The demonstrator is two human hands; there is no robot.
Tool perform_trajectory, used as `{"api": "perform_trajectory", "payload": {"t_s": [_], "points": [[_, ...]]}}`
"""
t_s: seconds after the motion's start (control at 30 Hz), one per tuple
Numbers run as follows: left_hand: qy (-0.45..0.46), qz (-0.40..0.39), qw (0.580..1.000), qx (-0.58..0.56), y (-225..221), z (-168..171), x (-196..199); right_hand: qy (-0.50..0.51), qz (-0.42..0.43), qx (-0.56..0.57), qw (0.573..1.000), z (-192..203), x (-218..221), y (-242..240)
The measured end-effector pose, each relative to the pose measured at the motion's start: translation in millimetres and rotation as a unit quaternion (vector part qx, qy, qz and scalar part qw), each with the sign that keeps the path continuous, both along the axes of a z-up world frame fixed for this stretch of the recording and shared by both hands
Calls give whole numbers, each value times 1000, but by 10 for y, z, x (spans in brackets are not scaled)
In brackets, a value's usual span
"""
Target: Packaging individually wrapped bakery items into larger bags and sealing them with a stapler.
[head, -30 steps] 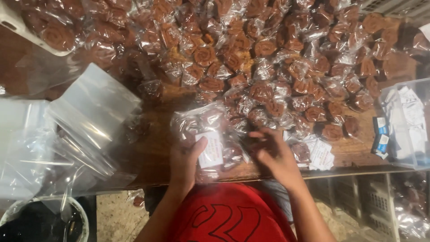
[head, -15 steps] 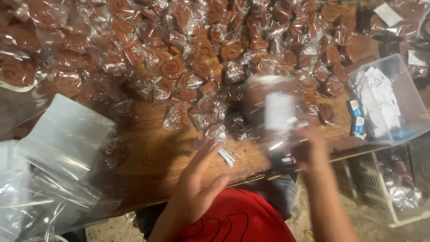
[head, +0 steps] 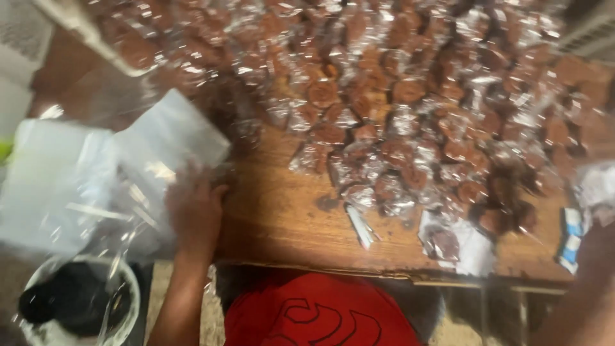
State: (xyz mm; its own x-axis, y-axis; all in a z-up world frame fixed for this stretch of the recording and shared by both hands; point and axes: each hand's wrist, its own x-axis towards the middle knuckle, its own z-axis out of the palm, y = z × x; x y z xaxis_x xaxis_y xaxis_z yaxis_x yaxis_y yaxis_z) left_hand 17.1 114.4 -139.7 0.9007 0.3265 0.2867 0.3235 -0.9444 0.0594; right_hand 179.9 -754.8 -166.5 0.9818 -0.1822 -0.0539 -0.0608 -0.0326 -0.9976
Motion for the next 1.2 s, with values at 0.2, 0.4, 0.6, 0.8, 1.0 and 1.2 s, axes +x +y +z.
{"api": "perform_trajectory", "payload": {"t_s": [0.2, 0.4, 0.6, 0.8, 1.0, 1.2], "points": [[-111, -82, 988, -64, 147, 58, -9, 44, -290, 45, 955, 803, -776, 3219], [-100, -113, 989, 8, 277, 109, 9, -3, -248, -61, 967, 852, -1094, 3469], [-46, 79, 961, -263, 365, 441, 71, -14, -178, -154, 972, 1012, -1166, 3623], [-321, 86, 846, -418, 529, 758, 56, -39, -84, -169, 981, 1251, -1141, 3986], [-497, -73, 777, -379, 267, 1796, -179, 2, -112, -204, 973, 1365, -902, 4042], [-271, -279, 540, -746, -117, 1380, 401, -49, 19, -252, 966, 1685, -233, 4247]]}}
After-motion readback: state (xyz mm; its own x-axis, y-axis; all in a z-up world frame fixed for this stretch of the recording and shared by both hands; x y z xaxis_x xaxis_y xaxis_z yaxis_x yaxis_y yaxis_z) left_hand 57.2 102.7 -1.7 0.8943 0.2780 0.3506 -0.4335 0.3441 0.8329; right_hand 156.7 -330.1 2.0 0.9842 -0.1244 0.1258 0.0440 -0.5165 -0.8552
